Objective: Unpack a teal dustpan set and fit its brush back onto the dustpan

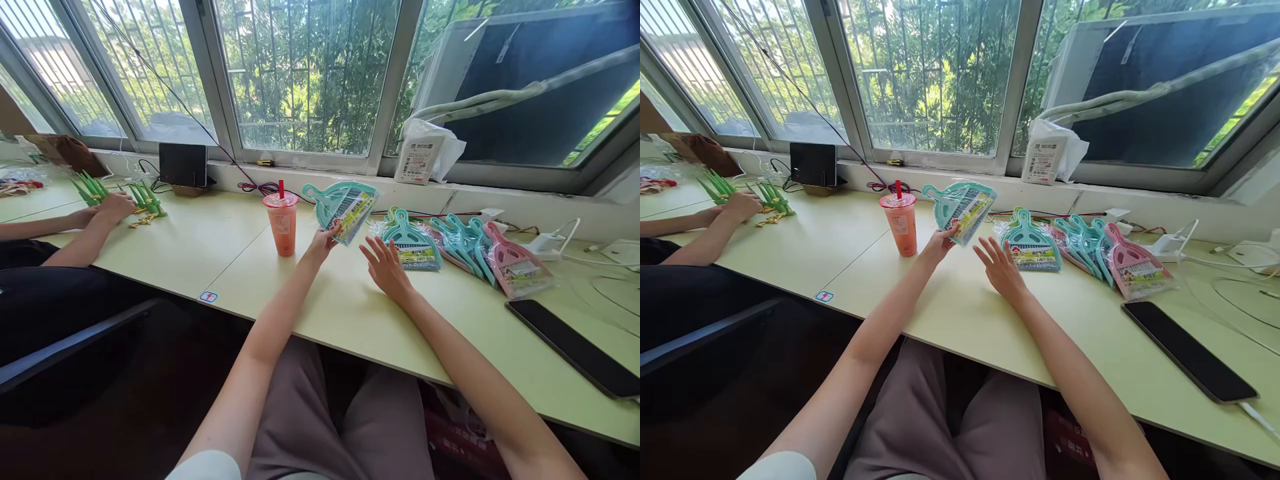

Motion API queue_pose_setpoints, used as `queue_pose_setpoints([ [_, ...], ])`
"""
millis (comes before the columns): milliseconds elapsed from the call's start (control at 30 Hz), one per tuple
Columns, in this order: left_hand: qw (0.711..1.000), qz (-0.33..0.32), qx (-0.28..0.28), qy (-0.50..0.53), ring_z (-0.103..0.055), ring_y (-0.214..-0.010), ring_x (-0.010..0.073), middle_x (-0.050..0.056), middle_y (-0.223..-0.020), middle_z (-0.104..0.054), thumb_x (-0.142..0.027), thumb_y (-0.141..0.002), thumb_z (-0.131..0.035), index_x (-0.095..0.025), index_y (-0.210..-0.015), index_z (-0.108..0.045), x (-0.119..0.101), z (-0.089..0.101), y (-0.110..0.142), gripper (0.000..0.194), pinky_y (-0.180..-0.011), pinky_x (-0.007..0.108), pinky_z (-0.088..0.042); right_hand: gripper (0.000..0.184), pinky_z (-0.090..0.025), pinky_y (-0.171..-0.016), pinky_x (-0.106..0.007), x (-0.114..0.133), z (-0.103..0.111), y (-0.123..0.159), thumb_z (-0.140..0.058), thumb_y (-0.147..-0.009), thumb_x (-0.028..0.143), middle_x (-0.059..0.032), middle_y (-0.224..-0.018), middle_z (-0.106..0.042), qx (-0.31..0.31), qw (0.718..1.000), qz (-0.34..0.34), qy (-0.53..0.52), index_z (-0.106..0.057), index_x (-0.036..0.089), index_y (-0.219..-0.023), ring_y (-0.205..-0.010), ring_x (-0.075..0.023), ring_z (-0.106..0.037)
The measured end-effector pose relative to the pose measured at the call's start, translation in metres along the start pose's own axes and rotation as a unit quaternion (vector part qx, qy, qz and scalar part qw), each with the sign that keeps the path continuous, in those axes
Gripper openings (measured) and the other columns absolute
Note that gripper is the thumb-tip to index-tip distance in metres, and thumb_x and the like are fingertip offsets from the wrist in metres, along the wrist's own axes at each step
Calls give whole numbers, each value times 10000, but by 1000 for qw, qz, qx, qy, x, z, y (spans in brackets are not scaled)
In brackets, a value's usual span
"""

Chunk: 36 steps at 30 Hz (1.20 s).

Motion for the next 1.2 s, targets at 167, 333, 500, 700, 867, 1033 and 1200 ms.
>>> queue_pose_setpoints([
  [167, 998, 26, 60, 19, -696, -921, 206, 78, -918, -739, -29, -725, -656, -114, -1042, -656, 17, -22, 9, 328, -912, 342, -517, 747, -45, -1187, -581, -1, 12, -2, -384, -880, 52, -40, -1573, -288, -14, 1000, 3, 20, -147, 300, -1543, -1470, -250, -203],
  [333, 997, 34, 67, 10, -689, -950, 211, 73, -919, -742, -18, -721, -651, -125, -1035, -668, 20, -21, 8, 332, -948, 362, -502, 686, -46, -1188, -537, -11, 18, 2, -396, -884, 56, -68, -1482, -448, -9, 999, -13, 43, -259, 280, -1518, -1376, -229, -386],
  [500, 992, 38, 112, -41, -681, -945, 214, 87, -963, -730, -69, -697, -723, -118, -987, -670, 21, -26, 11, 298, -955, 376, -483, 694, -43, -1163, -590, -13, 30, 1, -410, -877, 82, -47, -1514, -403, -16, 999, -36, 35, -262, 322, -1511, -1410, -266, -326],
  [700, 983, 38, 161, -82, -676, -951, 242, 90, -943, -725, -134, -641, -800, -117, -984, -652, 27, -42, 20, 374, -927, 394, -487, 572, -93, -1152, -522, -1, 22, -2, -356, -897, 100, -72, -1327, -590, 27, 999, -20, -26, -405, 267, -1441, -1265, -256, -479],
  [867, 986, 27, 145, -77, -656, -1030, 258, 98, -1006, -722, -132, -663, -770, -125, -1004, -649, 21, -37, 18, 362, -966, 404, -471, 462, -229, -1020, -434, -8, 25, 1, -339, -904, 94, -88, -1281, -600, 12, 999, -46, -20, -531, 238, -1299, -1114, -248, -543],
  [1033, 991, 30, 122, -49, -659, -1027, 238, 104, -1060, -716, -103, -694, -709, -121, -1072, -632, 15, -29, 17, 386, -960, 384, -477, 369, -288, -940, -429, -31, 23, 0, -282, -953, 159, -113, -1041, -681, -13, 987, -145, -73, -605, 191, -1129, -1020, -275, -578],
  [1200, 992, 49, 112, -41, -670, -1000, 233, 100, -1059, -719, -100, -714, -668, -135, -1080, -626, 21, -29, 19, 371, -898, 374, -510, 440, -403, -777, -374, -70, 11, 12, -303, -979, 456, -108, -847, -686, -71, 920, -301, -240, -625, 166, -1055, -831, -268, -613],
])
Point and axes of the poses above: each hand's wrist, its own y-axis away from the middle knuckle, its own z-axis out of the back of the hand, x = y × z, the point moved 10 cm from there along -y, towards the middle knuckle
